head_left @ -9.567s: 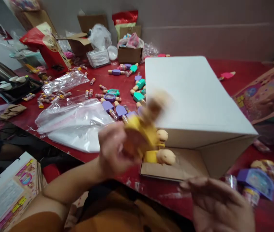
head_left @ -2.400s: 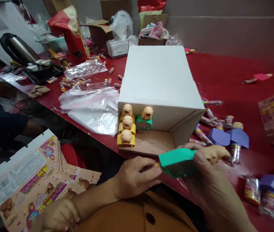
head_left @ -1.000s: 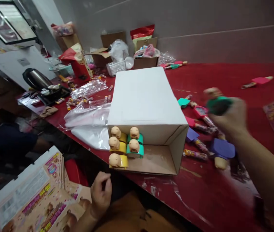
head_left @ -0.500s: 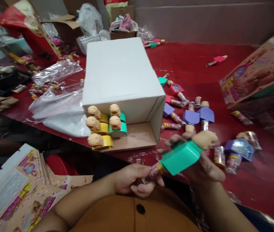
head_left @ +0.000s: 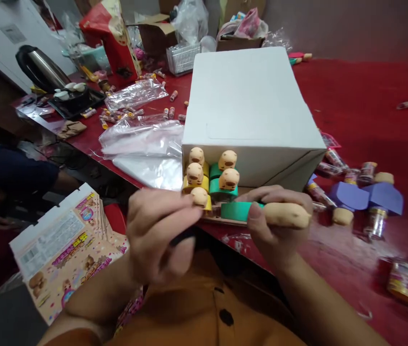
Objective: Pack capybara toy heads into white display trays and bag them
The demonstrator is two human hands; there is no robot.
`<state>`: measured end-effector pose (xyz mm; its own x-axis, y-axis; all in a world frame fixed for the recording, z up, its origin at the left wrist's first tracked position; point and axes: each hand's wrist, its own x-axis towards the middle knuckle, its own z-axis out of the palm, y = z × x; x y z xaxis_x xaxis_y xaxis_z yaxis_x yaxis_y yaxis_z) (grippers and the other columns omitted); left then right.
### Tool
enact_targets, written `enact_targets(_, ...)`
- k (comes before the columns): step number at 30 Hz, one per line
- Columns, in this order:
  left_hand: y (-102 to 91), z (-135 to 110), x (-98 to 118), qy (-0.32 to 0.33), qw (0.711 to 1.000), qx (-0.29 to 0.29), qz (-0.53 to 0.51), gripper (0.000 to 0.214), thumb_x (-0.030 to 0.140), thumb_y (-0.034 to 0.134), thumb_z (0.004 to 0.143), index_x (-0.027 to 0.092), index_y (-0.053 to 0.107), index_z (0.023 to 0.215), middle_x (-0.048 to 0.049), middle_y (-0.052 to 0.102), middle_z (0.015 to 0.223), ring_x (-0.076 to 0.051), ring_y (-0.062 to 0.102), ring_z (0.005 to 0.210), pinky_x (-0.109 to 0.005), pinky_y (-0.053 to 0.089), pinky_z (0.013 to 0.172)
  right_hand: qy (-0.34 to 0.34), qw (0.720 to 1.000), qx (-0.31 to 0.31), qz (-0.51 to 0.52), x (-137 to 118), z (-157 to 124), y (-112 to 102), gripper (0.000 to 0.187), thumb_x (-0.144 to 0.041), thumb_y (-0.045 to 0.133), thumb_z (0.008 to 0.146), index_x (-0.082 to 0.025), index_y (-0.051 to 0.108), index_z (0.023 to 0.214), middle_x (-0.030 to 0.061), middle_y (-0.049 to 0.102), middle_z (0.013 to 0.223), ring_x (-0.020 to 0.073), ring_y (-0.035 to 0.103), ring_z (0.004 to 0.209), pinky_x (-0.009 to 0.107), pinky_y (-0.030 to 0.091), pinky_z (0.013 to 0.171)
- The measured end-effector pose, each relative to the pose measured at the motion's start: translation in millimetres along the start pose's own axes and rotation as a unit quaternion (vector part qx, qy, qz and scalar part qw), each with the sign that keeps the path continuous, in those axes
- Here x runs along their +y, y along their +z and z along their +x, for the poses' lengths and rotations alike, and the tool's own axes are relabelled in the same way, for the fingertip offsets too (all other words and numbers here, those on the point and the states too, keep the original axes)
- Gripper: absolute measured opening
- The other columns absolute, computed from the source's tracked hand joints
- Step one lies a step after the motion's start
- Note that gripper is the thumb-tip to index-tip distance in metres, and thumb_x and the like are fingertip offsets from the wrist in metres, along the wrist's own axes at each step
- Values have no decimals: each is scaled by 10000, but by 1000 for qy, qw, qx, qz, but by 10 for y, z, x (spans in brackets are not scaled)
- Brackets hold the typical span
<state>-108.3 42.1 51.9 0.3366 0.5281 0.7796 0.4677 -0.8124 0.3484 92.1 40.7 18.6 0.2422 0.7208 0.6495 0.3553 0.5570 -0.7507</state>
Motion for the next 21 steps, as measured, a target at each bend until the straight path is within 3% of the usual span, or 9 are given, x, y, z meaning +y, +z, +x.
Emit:
enact_targets(2, 127, 197, -84, 31, 996, -64, 62, 301, 254, 493, 867, 195, 576, 1150, -81, 589, 1220, -268, 468, 1229, -466, 356, 1040, -46, 997, -48, -24, -31, 64, 51, 227, -192, 609, 767, -234, 393, 824, -26, 548, 695, 135, 561, 569, 285, 456, 516)
enact_targets(4, 259, 323, -143, 15, 991, -119, 62, 321, 232, 435, 902, 141, 550, 1188, -107, 545, 1287, -288, 360, 1316, -502, 319, 1073, -62, 992, -81, -68, -51, 122, 107, 215, -169, 595, 764, -225, 388, 759, -32, 532, 653, 118, 529, 531, 257, 425, 472)
enact_targets(8, 348, 354, -187, -14, 993, -121, 2, 329, 191, 386, 917, 71, 548, 1177, -144, 551, 1274, -262, 325, 1338, -448, 360, 1078, -121, 974, -54, -185, 20, 71, 274, 221, -221, 594, 765, -216, 382, 703, -2, 468, 654, 139, 469, 561, 264, 392, 447)
enact_targets(12, 315, 228, -190, -28, 989, -118, -81, 365, 212, 409, 919, 145, 502, 1265, -107, 496, 1345, -240, 322, 1345, -434, 334, 1103, -151, 962, -40, -222, 125, -112, 239, 247, -325, 578, 810, -213, 415, 957, 53, 488, 853, 196, 485, 754, 328, 457, 582)
enact_targets(15, 407, 49, -281, -151, 968, 29, -197, 394, 384, 317, 955, 304, 451, 1316, 14, 366, 1452, -219, 280, 1367, -451, 264, 1139, -130, 976, -6, -175, 254, -191, -39, 363, -407, 534, 835, -209, 383, 1099, 83, 463, 996, 217, 485, 900, 379, 460, 725)
enact_targets(17, 528, -124, -372, -263, 912, 176, -263, 413, 493, 264, 943, 364, 509, 1248, 83, 383, 1435, -208, 260, 1376, -449, 211, 1160, -117, 971, 99, -186, 378, -261, -264, 314, -374, 536, 834, -221, 413, 1079, 72, 456, 1018, 215, 481, 945, 399, 432, 802)
enact_targets(18, 593, -222, -419, -316, 879, 217, -285, 432, 537, 264, 927, 366, 543, 1209, 90, 424, 1406, -208, 281, 1367, -441, 211, 1161, -99, 963, 143, -205, 443, -316, -357, 281, -350, 524, 841, -224, 428, 1073, 69, 460, 1023, 216, 483, 961, 409, 422, 828)
enact_targets(19, 655, -321, -463, -367, 853, 223, -295, 461, 570, 268, 910, 352, 571, 1181, 75, 476, 1367, -215, 330, 1343, -433, 242, 1151, -63, 960, 158, -223, 503, -387, -425, 263, -335, 495, 857, -225, 436, 1088, 72, 470, 1035, 219, 492, 971, 418, 424, 837)
enact_targets(21, 751, -498, -546, -437, 842, 160, -272, 543, 613, 244, 886, 308, 595, 1168, 21, 588, 1247, -231, 458, 1251, -411, 367, 1083, 41, 964, 105, -240, 580, -561, -481, 340, -336, 430, 885, -231, 401, 1207, 101, 491, 1115, 248, 514, 1016, 451, 456, 830)
